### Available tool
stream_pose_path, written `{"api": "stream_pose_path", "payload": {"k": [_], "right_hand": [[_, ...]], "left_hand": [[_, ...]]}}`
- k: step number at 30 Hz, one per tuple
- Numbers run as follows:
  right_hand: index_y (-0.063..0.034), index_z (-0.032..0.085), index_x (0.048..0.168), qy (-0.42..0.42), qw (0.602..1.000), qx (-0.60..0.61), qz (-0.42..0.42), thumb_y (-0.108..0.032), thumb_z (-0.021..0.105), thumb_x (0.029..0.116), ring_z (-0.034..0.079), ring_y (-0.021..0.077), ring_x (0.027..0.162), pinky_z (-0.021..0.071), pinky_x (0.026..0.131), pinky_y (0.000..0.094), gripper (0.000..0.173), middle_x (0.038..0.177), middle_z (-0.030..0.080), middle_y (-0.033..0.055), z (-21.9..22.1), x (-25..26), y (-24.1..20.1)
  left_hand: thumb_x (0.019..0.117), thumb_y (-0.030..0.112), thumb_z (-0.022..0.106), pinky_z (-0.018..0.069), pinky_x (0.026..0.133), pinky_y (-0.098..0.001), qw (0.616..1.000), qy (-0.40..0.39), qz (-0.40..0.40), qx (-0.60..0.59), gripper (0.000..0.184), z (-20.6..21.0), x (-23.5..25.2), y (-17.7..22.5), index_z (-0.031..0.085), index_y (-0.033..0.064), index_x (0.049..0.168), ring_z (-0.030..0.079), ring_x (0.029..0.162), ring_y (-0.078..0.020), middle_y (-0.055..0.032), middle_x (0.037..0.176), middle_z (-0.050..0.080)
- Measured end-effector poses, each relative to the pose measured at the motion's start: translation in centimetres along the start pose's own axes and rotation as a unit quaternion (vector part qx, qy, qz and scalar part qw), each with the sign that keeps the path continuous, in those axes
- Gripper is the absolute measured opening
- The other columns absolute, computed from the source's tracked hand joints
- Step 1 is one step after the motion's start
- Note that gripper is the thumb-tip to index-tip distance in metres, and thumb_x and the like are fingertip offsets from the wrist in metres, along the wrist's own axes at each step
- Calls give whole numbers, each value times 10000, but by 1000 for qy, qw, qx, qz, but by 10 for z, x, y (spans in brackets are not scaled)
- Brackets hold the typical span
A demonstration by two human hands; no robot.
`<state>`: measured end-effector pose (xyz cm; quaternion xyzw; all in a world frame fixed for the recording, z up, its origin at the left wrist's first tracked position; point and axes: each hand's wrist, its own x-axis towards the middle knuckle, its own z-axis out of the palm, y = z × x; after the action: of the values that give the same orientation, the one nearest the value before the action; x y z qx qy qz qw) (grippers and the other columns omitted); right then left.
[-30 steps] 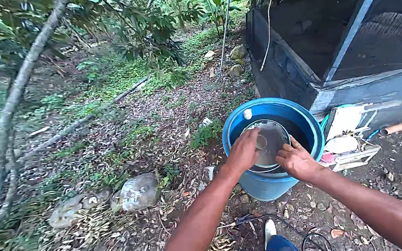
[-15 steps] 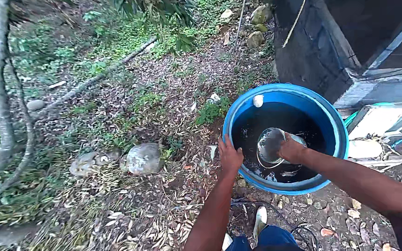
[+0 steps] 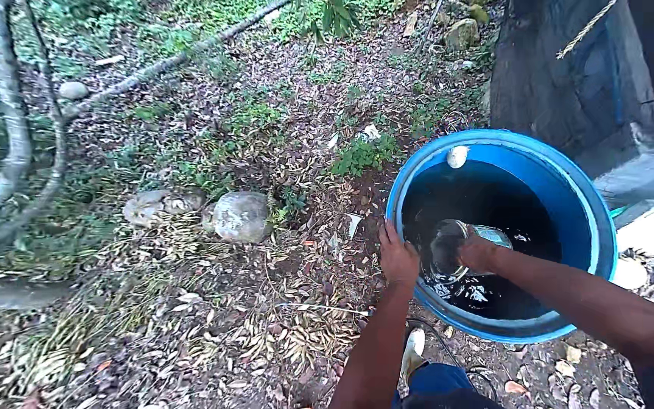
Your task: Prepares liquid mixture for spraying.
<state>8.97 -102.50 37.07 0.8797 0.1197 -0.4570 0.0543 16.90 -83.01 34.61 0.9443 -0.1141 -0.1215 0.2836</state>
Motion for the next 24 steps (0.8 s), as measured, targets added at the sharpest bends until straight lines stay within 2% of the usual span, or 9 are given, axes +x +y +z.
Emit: {"api": "stream_pose_path", "payload": {"k": [6,12,15,18,21,24], "right_hand": [[-59,728,1190,-10,1000,-19,-13,-60,770,822,524,524,1280,241,1084,836,370,1255,663,246,-8,20,-10],[-113,709,1267,18,1000,16,-16,-67,754,830,498,504,1326,206,1129,806,442,1290,660,226,-2,32,-5],[-129,714,1245,100,993,60,-29,-27,745,812,484,467,1357,185,1143,802,445,1313,664,170,17,26,4],[-111,711,1219,204,972,118,-15,-31,700,848,521,439,1329,176,1165,780,380,1277,678,156,35,-3,6],[-99,714,1195,299,942,149,36,-73,630,921,574,404,1274,244,1175,724,288,1209,703,142,44,-50,-2],[-80,713,1057,404,900,136,89,-94,608,928,626,381,1171,337,1141,683,167,1080,711,132,50,-97,-21]], "left_hand": [[957,232,593,573,959,-473,1000,10,6,-14,792,3,1,-4,218,134,1648,601,1281,-325,-159,1662,291],[961,224,593,576,952,-469,1000,3,7,-19,771,3,2,-3,242,126,1641,607,1275,-324,-159,1666,288],[965,224,590,577,949,-474,1000,5,9,-24,767,3,2,-3,241,133,1642,609,1269,-328,-167,1658,297],[958,228,602,583,933,-488,999,13,14,-29,769,4,3,-4,255,156,1640,615,1258,-333,-164,1653,310],[955,212,612,588,923,-502,998,30,40,-39,761,8,4,-7,273,131,1632,618,1255,-347,-189,1631,337],[958,197,603,582,921,-538,996,35,60,-58,755,10,4,-7,267,103,1628,597,1276,-382,-217,1621,340]]}}
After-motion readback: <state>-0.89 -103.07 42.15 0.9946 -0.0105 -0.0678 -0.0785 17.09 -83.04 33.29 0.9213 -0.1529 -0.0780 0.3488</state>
